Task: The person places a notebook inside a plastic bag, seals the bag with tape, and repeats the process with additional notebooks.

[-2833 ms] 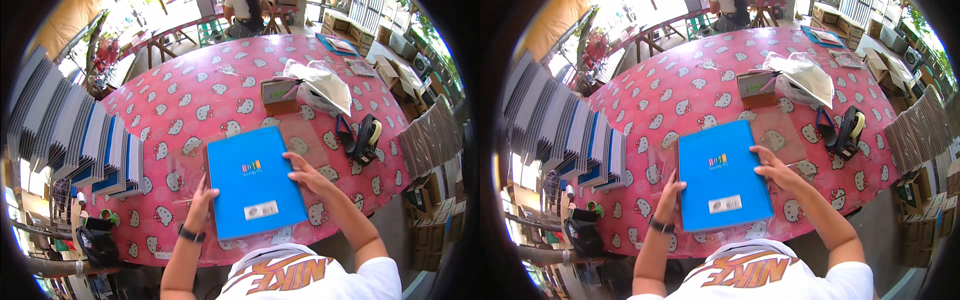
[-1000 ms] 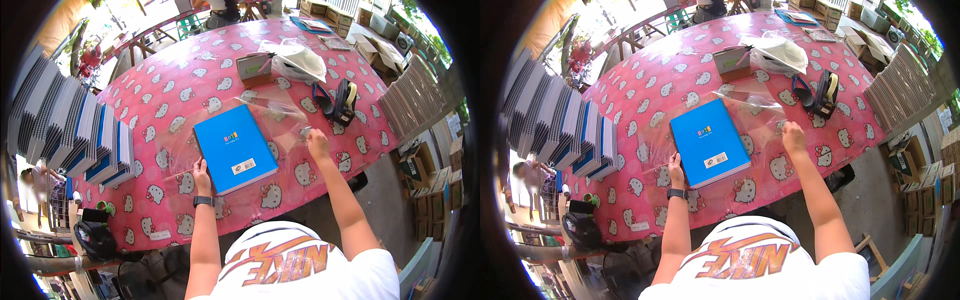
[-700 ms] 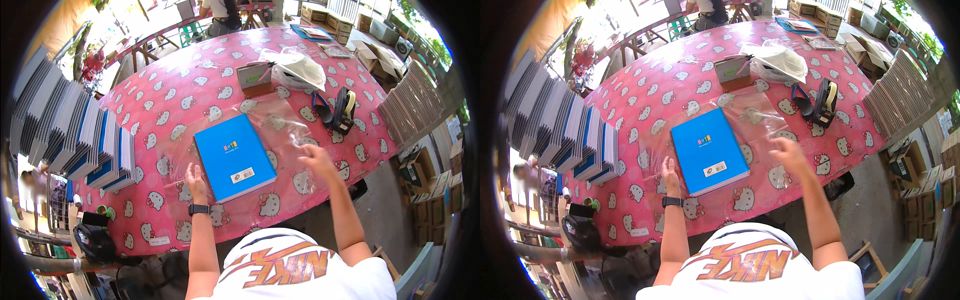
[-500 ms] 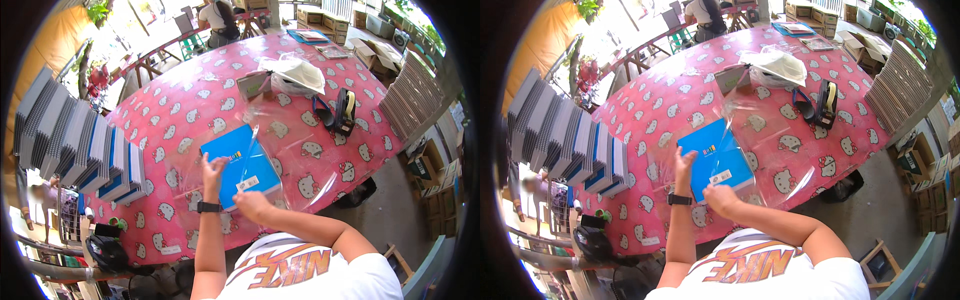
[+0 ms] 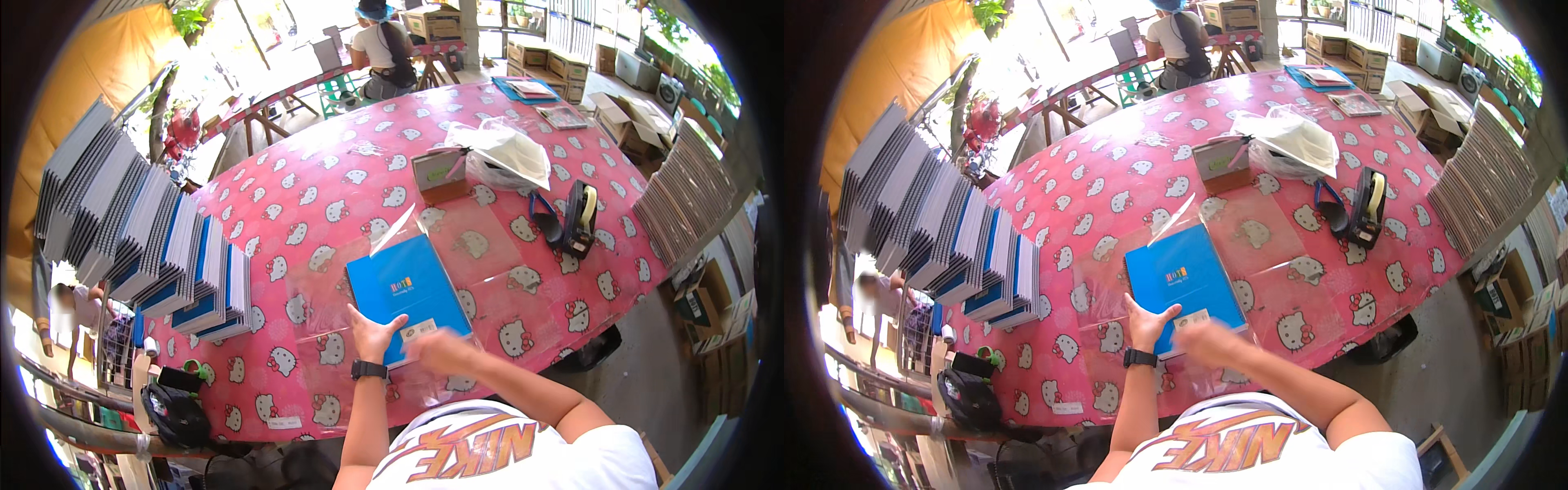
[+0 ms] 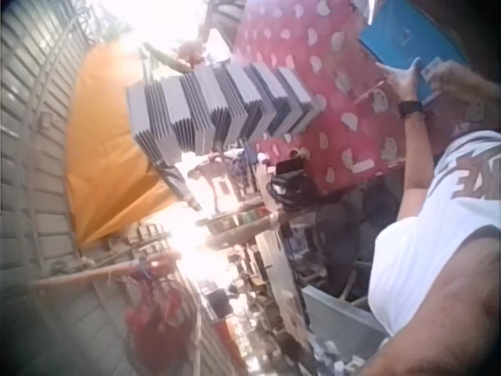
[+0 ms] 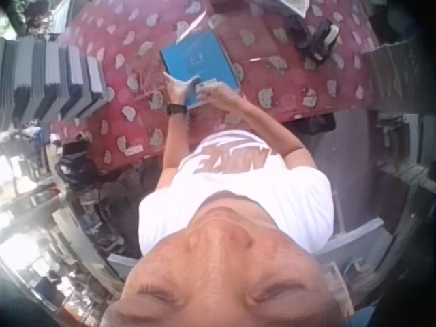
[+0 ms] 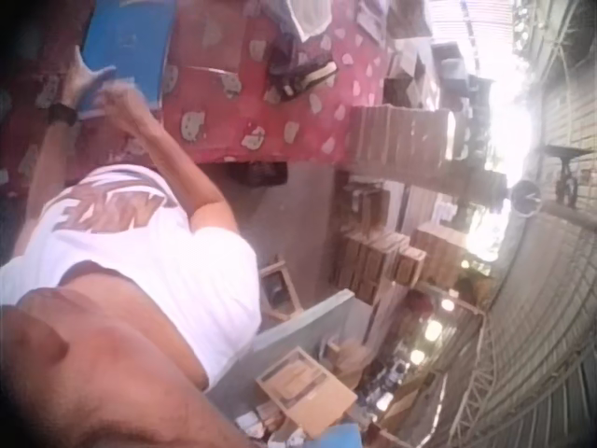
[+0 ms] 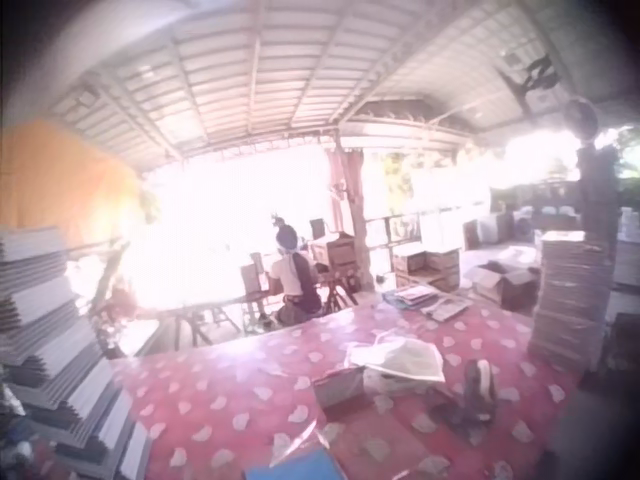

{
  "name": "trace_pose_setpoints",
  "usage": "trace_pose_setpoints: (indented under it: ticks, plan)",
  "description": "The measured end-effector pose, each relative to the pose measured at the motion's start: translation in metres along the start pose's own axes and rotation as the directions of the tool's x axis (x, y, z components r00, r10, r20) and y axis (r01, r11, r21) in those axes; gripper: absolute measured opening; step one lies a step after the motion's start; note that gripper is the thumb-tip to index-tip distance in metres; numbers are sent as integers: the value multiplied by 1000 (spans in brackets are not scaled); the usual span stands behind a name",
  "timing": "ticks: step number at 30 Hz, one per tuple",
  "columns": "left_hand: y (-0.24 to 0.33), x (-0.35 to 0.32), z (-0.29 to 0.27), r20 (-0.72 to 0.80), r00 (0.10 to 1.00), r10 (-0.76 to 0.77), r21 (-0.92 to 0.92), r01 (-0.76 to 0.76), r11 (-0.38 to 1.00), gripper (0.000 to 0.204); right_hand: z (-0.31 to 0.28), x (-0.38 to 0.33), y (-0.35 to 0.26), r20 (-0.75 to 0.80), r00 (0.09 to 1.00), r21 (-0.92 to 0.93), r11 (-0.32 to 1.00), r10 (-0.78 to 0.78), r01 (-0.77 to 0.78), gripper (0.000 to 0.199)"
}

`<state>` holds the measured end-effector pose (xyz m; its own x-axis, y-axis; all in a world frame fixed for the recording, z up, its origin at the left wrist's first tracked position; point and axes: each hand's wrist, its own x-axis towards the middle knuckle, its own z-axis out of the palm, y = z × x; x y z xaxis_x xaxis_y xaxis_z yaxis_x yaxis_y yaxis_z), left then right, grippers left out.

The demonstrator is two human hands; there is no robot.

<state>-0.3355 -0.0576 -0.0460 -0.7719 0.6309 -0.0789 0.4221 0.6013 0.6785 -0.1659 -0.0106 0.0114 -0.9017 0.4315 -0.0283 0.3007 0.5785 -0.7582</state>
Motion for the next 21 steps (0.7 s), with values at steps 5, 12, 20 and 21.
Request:
trace_pose_setpoints:
  ticks: [5,12,20,21]
  plan:
    - [0,2,6,20,1000,6,-26,-6,1000,125,-24,25,112,-597,725,95,928,342,-359,28]
    - [-39,26,-19,151,987,62,-335,-7,942,111,-13,41,71,-398,763,189,859,510,-476,43]
    - [-70,31,0,219,975,49,-703,123,700,71,-10,42,99,-283,832,384,851,477,-357,53]
    - [-73,34,-1,325,943,67,-916,296,271,58,-11,42,98,-254,845,470,824,470,-316,55]
